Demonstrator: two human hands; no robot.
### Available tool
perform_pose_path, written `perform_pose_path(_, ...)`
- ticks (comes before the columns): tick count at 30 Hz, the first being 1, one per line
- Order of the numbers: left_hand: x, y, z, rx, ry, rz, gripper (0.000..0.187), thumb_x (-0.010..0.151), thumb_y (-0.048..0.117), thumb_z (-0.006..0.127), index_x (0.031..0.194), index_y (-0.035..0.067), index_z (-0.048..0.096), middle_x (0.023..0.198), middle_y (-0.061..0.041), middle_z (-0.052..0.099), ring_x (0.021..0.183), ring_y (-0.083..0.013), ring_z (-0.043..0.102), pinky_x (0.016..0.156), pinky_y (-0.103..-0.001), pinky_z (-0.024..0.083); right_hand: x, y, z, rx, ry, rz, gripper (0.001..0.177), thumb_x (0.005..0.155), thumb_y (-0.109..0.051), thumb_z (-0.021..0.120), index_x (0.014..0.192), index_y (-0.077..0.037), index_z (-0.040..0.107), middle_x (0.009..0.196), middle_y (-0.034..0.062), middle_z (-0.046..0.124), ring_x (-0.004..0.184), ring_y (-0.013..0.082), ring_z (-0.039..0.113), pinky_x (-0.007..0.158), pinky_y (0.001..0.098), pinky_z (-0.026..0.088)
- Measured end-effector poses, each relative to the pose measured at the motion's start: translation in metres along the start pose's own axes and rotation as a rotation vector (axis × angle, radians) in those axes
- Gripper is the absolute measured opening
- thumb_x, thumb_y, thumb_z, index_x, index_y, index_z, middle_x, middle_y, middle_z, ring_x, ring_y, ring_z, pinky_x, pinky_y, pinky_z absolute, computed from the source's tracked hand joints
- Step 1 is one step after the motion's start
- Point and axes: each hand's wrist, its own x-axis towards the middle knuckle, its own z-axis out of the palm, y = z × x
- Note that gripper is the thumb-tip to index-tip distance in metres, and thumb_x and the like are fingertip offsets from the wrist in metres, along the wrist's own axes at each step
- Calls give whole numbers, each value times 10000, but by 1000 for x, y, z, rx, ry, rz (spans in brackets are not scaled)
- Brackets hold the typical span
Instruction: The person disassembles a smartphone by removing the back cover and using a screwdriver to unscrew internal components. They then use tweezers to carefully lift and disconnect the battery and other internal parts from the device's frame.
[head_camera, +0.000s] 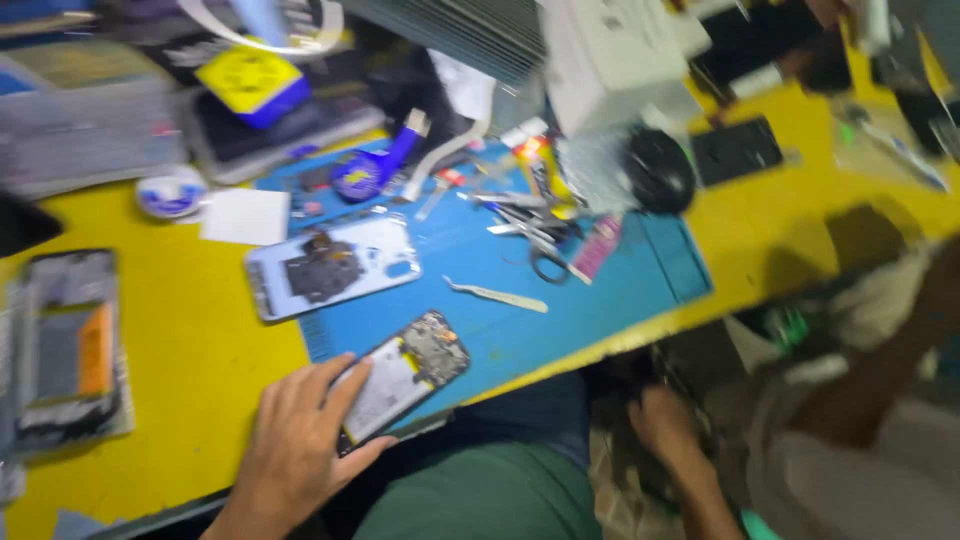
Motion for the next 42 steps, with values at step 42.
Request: perform_pose_path(42,18,25,-16,40,-66,-35,1032,689,594,888,1527,121,513,1123,-80,525,746,-269,575,693,-410,504,-130,-237,-183,449,532,-1280,434,865,-274,897,1133,1,694,1081,177,585,991,319,574,880,420,500)
